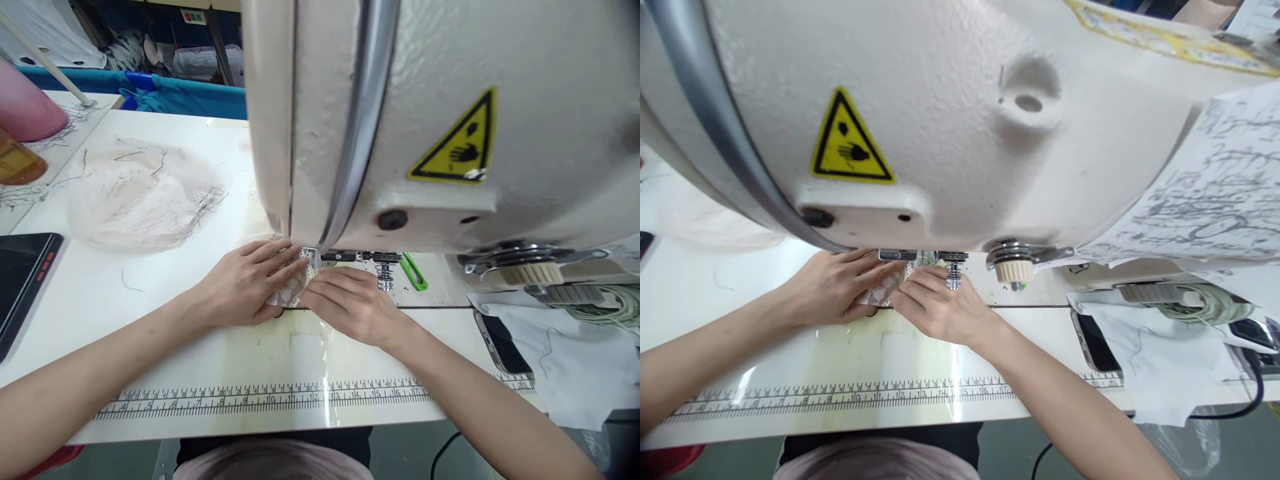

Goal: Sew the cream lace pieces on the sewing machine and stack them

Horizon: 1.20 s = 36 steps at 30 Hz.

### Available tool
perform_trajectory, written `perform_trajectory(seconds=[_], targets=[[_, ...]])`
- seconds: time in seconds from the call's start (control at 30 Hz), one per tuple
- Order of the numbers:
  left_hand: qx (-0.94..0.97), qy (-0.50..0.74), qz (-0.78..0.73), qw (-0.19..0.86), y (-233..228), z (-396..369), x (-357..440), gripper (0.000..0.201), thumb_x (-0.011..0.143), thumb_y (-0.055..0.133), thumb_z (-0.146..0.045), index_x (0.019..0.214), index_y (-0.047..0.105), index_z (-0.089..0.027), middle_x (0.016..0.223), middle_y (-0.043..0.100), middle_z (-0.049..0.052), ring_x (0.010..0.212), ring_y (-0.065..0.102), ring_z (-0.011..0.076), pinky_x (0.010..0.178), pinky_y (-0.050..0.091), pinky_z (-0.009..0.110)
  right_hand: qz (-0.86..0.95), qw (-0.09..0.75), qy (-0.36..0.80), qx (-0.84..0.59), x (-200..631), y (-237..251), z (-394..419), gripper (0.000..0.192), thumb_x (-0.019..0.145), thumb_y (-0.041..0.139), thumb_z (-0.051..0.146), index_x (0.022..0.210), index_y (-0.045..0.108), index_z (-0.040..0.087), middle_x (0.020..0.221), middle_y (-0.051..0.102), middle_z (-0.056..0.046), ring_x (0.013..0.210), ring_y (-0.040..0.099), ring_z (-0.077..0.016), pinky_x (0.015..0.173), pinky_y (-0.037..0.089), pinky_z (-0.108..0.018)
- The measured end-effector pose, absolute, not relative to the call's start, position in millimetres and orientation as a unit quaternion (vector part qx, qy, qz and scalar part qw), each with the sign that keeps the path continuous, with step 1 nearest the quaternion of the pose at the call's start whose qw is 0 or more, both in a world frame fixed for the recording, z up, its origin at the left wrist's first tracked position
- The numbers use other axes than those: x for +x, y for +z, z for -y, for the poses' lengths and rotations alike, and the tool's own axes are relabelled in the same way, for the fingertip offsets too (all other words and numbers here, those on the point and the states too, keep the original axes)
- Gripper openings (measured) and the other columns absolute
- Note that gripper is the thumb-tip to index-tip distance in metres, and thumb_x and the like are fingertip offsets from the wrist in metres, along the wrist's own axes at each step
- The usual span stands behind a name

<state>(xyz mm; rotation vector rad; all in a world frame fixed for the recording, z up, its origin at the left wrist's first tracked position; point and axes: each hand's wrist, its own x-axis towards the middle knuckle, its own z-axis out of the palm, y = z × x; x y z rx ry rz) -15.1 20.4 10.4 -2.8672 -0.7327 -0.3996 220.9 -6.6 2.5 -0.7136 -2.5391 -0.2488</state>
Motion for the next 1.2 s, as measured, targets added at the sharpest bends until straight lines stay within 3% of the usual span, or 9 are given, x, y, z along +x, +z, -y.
perform_trajectory(seconds=[0.27, 0.67, 0.83, 1.03, 1.2], targets=[[-0.956, -0.116, 0.247, 0.106, 12, -19, -14, 0.053, 0.088, 0.047, -0.038, 0.133, 0.054, -0.011, 0.124, 0.065, 0.014, 0.123, 0.055, 0.0292, 0.098, 0.047, 0.041, 0.926, 0.229, -0.092, -0.287, 228, 3, 6, 0.018, 0.090, 0.054, 0.010, 0.096, 0.066, 0.023, 0.090, 0.070, 0.000, 0.089, 0.060, -0.0127, 0.073, 0.049, -0.026], [-0.959, -0.090, 0.254, 0.084, 13, -19, -14, 0.061, 0.085, 0.049, -0.036, 0.141, 0.046, -0.013, 0.135, 0.058, 0.015, 0.129, 0.050, 0.0318, 0.100, 0.046, 0.044, 0.896, 0.222, -0.200, -0.327, 232, 18, 5, 0.014, 0.086, 0.061, 0.010, 0.092, 0.064, 0.022, 0.083, 0.071, 0.006, 0.071, 0.057, -0.0082, 0.061, 0.040, -0.026], [-0.960, -0.098, 0.255, 0.069, 12, -20, -14, 0.061, 0.086, 0.050, -0.035, 0.142, 0.044, -0.013, 0.138, 0.055, 0.016, 0.131, 0.048, 0.0342, 0.100, 0.048, 0.048, 0.900, 0.229, -0.166, -0.333, 233, 18, 0, 0.009, 0.088, 0.062, 0.016, 0.093, 0.064, 0.022, 0.086, 0.073, 0.005, 0.068, 0.060, -0.0092, 0.060, 0.045, -0.028], [-0.961, -0.187, 0.170, 0.109, 11, -18, -13, 0.031, 0.098, 0.040, -0.020, 0.119, 0.062, -0.011, 0.126, 0.066, 0.009, 0.120, 0.060, 0.0204, 0.105, 0.048, 0.035, 0.924, 0.245, -0.072, -0.285, 233, 11, -2, 0.019, 0.090, 0.057, 0.009, 0.099, 0.065, 0.024, 0.096, 0.073, 0.002, 0.088, 0.067, -0.0114, 0.076, 0.055, -0.027], [-0.956, -0.211, 0.182, 0.092, 12, -18, -11, 0.021, 0.096, 0.046, -0.016, 0.100, 0.066, -0.013, 0.120, 0.069, 0.009, 0.113, 0.065, 0.0200, 0.099, 0.054, 0.032, 0.922, 0.261, -0.084, -0.273, 226, 4, 1, 0.022, 0.086, 0.059, 0.003, 0.101, 0.064, 0.019, 0.101, 0.075, 0.003, 0.097, 0.067, -0.0094, 0.084, 0.055, -0.023]])
